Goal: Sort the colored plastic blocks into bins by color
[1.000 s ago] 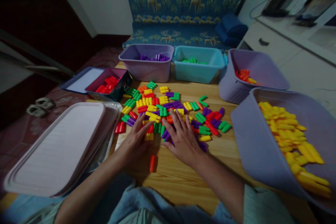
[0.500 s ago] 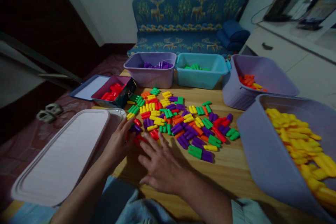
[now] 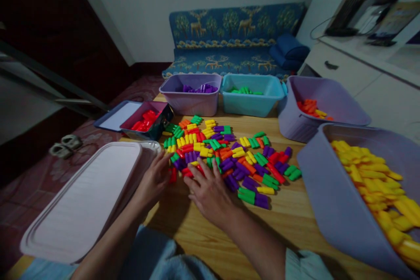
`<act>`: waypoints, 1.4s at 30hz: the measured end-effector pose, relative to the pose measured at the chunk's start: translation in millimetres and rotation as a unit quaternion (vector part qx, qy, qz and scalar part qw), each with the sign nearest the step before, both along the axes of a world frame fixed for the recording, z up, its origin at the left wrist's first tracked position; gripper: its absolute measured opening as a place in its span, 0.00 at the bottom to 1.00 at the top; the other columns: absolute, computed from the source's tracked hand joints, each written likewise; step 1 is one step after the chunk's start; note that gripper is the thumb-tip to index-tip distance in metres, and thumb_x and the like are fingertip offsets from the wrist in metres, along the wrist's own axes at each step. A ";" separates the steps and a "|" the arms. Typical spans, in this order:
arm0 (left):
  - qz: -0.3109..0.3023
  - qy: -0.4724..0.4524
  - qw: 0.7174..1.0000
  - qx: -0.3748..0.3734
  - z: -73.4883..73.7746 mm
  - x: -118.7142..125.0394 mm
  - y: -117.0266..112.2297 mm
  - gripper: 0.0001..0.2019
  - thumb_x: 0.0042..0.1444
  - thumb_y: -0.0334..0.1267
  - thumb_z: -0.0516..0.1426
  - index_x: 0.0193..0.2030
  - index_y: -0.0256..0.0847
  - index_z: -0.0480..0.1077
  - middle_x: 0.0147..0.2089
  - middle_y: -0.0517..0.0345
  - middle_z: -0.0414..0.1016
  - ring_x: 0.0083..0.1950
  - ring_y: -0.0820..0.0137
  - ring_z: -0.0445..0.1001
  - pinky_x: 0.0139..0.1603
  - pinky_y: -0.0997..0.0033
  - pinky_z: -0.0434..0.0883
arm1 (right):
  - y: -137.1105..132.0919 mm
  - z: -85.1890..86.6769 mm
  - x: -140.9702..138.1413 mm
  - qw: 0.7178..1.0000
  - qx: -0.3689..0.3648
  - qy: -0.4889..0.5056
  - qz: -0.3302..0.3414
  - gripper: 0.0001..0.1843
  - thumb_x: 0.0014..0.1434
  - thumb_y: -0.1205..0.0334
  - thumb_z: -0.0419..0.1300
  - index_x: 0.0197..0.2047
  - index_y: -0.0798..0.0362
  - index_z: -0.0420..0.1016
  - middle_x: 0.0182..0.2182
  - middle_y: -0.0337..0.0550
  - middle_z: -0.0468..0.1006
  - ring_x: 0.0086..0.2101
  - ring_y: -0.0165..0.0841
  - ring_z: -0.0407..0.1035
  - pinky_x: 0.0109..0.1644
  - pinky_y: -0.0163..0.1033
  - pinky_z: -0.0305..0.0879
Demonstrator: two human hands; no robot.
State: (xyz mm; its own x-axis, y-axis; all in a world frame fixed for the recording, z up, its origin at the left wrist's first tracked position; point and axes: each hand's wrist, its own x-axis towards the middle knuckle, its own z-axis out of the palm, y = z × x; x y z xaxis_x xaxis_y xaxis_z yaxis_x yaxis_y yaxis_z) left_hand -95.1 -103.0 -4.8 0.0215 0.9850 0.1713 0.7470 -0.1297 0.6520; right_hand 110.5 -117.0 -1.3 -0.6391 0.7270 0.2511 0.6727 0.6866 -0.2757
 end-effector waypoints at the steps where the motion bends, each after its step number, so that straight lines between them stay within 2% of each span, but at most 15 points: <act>1: -0.024 -0.008 0.999 -0.020 -1.5 0.7 -1.8 0.27 0.54 0.30 0.51 0.62 0.37 0.63 0.70 0.43 0.52 0.71 0.57 0.51 0.68 0.51 0.57 | 0.8 -0.5 0.3 1.000 -0.001 0.002 -0.022 0.20 0.62 0.58 0.57 0.57 0.46 0.68 0.63 0.44 0.64 0.65 0.47 0.48 0.66 0.67 0.39; 4: -0.098 -0.035 0.994 -0.045 2.4 5.6 -4.3 0.27 0.54 0.30 0.51 0.63 0.39 0.63 0.70 0.45 0.54 0.70 0.59 0.54 0.67 0.54 0.58 | 2.4 -2.5 3.3 0.997 0.000 0.010 -0.071 0.17 0.63 0.60 0.55 0.55 0.49 0.71 0.61 0.48 0.66 0.64 0.46 0.51 0.66 0.67 0.40; 6: -0.104 -0.040 0.993 -0.028 10.4 7.5 1.3 0.25 0.55 0.30 0.51 0.61 0.41 0.65 0.67 0.47 0.60 0.67 0.61 0.60 0.65 0.56 0.61 | 1.9 -4.9 5.1 0.996 0.001 0.022 -0.081 0.17 0.62 0.61 0.56 0.54 0.50 0.72 0.60 0.49 0.67 0.64 0.45 0.52 0.67 0.66 0.41; 9: -0.041 -0.008 0.999 0.022 23.3 5.8 26.8 0.21 0.56 0.34 0.52 0.57 0.38 0.69 0.61 0.46 0.67 0.62 0.62 0.67 0.63 0.60 0.64 | 1.6 -10.4 6.8 0.995 0.005 0.043 -0.086 0.16 0.61 0.63 0.57 0.52 0.50 0.72 0.60 0.48 0.67 0.63 0.44 0.53 0.67 0.65 0.42; 12: 0.056 0.049 0.996 0.048 29.8 5.4 68.0 0.23 0.55 0.34 0.54 0.58 0.33 0.68 0.59 0.41 0.68 0.62 0.60 0.66 0.63 0.62 0.62 | 3.8 -15.4 8.1 0.994 0.009 0.060 -0.092 0.15 0.61 0.63 0.58 0.51 0.50 0.73 0.60 0.49 0.67 0.63 0.45 0.54 0.66 0.66 0.42; 15: 0.120 0.114 0.986 -0.003 30.5 11.5 108.6 0.25 0.56 0.38 0.54 0.61 0.34 0.66 0.60 0.39 0.66 0.62 0.56 0.65 0.61 0.59 0.63 | 5.6 -17.3 9.3 0.993 0.016 0.070 -0.096 0.16 0.60 0.62 0.59 0.52 0.49 0.73 0.59 0.50 0.68 0.62 0.45 0.55 0.66 0.66 0.43; 17: 0.132 0.152 0.978 -0.045 30.0 17.5 128.3 0.25 0.57 0.40 0.53 0.62 0.37 0.64 0.60 0.38 0.65 0.61 0.53 0.65 0.59 0.57 0.64 | 5.5 -17.4 9.8 0.993 0.018 0.071 -0.096 0.17 0.60 0.62 0.58 0.53 0.49 0.72 0.59 0.49 0.68 0.62 0.45 0.55 0.66 0.66 0.44; 20: 0.128 0.203 0.966 -0.094 28.3 24.7 143.9 0.25 0.59 0.43 0.51 0.62 0.38 0.63 0.57 0.37 0.68 0.60 0.52 0.64 0.56 0.55 0.65 | 4.3 -17.3 9.5 0.993 0.020 0.067 -0.099 0.18 0.60 0.63 0.59 0.54 0.48 0.72 0.59 0.49 0.68 0.62 0.44 0.55 0.66 0.66 0.44; 23: 0.123 0.239 0.957 -0.108 23.8 26.8 146.2 0.24 0.60 0.46 0.50 0.61 0.39 0.65 0.57 0.37 0.68 0.61 0.50 0.62 0.54 0.54 0.66 | 3.3 -17.3 8.6 0.993 0.018 0.066 -0.100 0.17 0.60 0.63 0.59 0.53 0.49 0.72 0.59 0.49 0.69 0.62 0.44 0.55 0.66 0.65 0.44; 26: 0.112 0.246 0.959 -0.083 17.3 25.1 139.4 0.23 0.59 0.47 0.50 0.58 0.39 0.68 0.59 0.37 0.67 0.60 0.49 0.63 0.53 0.53 0.66 | 3.0 -17.2 8.1 0.993 0.009 0.060 -0.103 0.17 0.60 0.62 0.59 0.53 0.49 0.71 0.59 0.47 0.69 0.63 0.43 0.55 0.67 0.64 0.43; 32: 0.050 0.157 0.986 -0.032 6.4 18.1 116.0 0.18 0.56 0.38 0.53 0.53 0.42 0.74 0.54 0.48 0.74 0.55 0.59 0.71 0.55 0.64 0.66 | 3.1 -19.3 9.1 0.993 0.012 0.062 -0.100 0.18 0.60 0.62 0.59 0.55 0.48 0.70 0.59 0.47 0.69 0.62 0.43 0.55 0.67 0.64 0.42; 35: 0.061 0.130 0.990 0.001 3.9 12.4 116.5 0.18 0.56 0.36 0.53 0.53 0.40 0.74 0.53 0.48 0.75 0.54 0.62 0.72 0.56 0.68 0.66 | 3.3 -20.9 9.6 0.993 0.015 0.074 -0.094 0.19 0.60 0.63 0.58 0.55 0.48 0.70 0.58 0.47 0.70 0.62 0.44 0.55 0.67 0.65 0.42; 39: 0.111 0.162 0.980 -0.027 4.2 10.1 130.0 0.24 0.58 0.40 0.54 0.61 0.39 0.67 0.60 0.40 0.67 0.60 0.54 0.66 0.58 0.59 0.65 | 3.0 -19.7 9.8 0.993 0.014 0.070 -0.096 0.20 0.59 0.64 0.59 0.55 0.47 0.70 0.58 0.46 0.69 0.62 0.43 0.55 0.67 0.64 0.41; 42: 0.115 0.196 0.972 -0.060 5.6 15.6 135.2 0.25 0.58 0.46 0.53 0.60 0.39 0.67 0.64 0.35 0.60 0.62 0.47 0.61 0.54 0.53 0.66 | 3.6 -17.9 9.7 0.993 0.008 0.071 -0.098 0.20 0.59 0.64 0.60 0.55 0.47 0.70 0.58 0.47 0.69 0.62 0.42 0.55 0.67 0.64 0.42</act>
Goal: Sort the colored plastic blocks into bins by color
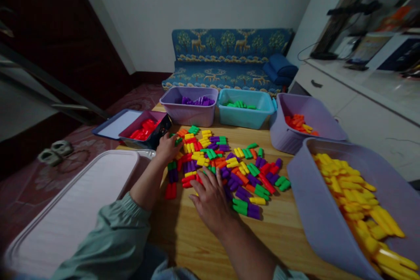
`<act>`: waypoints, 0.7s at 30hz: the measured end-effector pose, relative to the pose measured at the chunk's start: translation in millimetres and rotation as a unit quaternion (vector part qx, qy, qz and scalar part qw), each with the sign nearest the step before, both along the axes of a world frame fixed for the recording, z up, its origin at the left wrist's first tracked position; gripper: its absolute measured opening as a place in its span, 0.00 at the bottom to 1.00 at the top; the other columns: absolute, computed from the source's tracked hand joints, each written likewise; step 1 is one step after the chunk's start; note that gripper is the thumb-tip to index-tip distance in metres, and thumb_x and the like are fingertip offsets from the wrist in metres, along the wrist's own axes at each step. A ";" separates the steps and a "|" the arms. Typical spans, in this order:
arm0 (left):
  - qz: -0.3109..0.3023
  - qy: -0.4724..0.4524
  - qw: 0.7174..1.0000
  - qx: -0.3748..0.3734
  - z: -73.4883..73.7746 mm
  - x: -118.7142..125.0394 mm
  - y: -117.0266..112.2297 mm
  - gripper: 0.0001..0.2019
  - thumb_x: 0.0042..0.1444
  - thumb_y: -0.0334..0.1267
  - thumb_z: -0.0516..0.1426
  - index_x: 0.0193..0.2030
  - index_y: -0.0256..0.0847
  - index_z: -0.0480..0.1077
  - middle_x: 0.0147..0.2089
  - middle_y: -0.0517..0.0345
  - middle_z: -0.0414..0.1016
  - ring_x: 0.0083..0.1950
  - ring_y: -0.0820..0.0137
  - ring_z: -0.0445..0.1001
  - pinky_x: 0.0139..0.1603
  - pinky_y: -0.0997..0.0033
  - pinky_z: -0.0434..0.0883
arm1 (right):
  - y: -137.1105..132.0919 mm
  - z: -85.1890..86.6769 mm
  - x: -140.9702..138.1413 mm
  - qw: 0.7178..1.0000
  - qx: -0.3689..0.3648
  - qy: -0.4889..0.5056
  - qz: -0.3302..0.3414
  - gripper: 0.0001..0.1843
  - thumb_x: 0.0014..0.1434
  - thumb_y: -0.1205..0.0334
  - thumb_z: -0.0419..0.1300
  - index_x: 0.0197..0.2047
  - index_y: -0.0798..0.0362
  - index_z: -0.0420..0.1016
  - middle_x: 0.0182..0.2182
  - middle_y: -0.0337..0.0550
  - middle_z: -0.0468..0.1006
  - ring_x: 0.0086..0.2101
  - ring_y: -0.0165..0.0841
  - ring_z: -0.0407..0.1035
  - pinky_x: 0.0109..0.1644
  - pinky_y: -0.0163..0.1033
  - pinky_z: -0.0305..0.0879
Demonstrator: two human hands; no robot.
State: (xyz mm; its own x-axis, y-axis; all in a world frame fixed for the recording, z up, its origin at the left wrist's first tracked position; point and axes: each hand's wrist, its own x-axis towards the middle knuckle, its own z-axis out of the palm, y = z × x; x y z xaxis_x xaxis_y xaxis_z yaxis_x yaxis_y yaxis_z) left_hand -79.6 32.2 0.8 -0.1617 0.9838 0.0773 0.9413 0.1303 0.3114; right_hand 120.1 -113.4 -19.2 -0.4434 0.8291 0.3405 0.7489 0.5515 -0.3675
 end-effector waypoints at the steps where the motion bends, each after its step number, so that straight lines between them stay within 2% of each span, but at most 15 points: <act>1: 0.001 0.009 1.000 0.003 0.5 2.2 -0.3 0.24 0.58 0.47 0.53 0.59 0.39 0.69 0.64 0.36 0.60 0.62 0.47 0.61 0.54 0.53 0.67 | 0.4 0.1 -0.2 1.000 -0.003 0.003 0.001 0.19 0.59 0.64 0.60 0.55 0.47 0.70 0.58 0.47 0.69 0.62 0.42 0.56 0.67 0.64 0.43; 5: 0.002 -0.006 1.000 0.029 0.1 7.3 -8.5 0.19 0.58 0.46 0.53 0.52 0.42 0.74 0.55 0.43 0.69 0.54 0.54 0.68 0.52 0.57 0.67 | 0.7 -1.7 -2.6 1.000 -0.009 0.024 0.000 0.17 0.58 0.62 0.61 0.52 0.47 0.72 0.57 0.47 0.70 0.61 0.43 0.57 0.67 0.64 0.41; 8: -0.011 -0.044 0.997 0.068 -6.9 8.6 -18.4 0.19 0.58 0.44 0.53 0.52 0.40 0.74 0.48 0.45 0.73 0.50 0.58 0.71 0.53 0.61 0.67 | -1.5 -0.2 -4.1 0.999 0.011 0.045 0.004 0.15 0.59 0.60 0.61 0.50 0.48 0.73 0.56 0.48 0.72 0.60 0.42 0.59 0.67 0.63 0.43; 12: -0.055 -0.031 0.987 0.148 -23.3 12.8 -32.7 0.21 0.57 0.46 0.54 0.54 0.40 0.73 0.55 0.44 0.70 0.56 0.57 0.68 0.58 0.58 0.64 | 5.6 10.0 10.9 0.992 0.095 0.075 -0.020 0.11 0.62 0.60 0.58 0.47 0.49 0.74 0.55 0.46 0.73 0.57 0.38 0.63 0.66 0.56 0.48; 14: -0.075 -0.005 0.985 0.153 -29.6 15.4 -38.1 0.22 0.57 0.48 0.55 0.54 0.41 0.73 0.59 0.43 0.67 0.60 0.54 0.64 0.60 0.55 0.62 | 18.1 14.9 32.9 0.983 0.137 0.083 -0.086 0.11 0.63 0.59 0.56 0.47 0.49 0.74 0.54 0.47 0.74 0.56 0.38 0.63 0.65 0.54 0.51; 17: -0.082 0.027 0.987 0.139 -32.9 18.4 -42.3 0.23 0.56 0.49 0.55 0.56 0.41 0.72 0.62 0.41 0.64 0.63 0.49 0.61 0.61 0.49 0.60 | 43.1 16.1 80.3 0.957 0.153 0.058 -0.239 0.19 0.64 0.52 0.53 0.51 0.54 0.74 0.55 0.54 0.71 0.57 0.43 0.61 0.62 0.53 0.56; 21: -0.072 0.027 0.989 0.123 -28.8 21.4 -44.1 0.23 0.57 0.48 0.54 0.58 0.42 0.70 0.63 0.41 0.63 0.64 0.49 0.59 0.62 0.48 0.59 | 70.1 5.4 135.3 0.917 0.072 -0.018 -0.391 0.30 0.64 0.44 0.47 0.57 0.57 0.70 0.59 0.60 0.65 0.59 0.49 0.57 0.62 0.56 0.53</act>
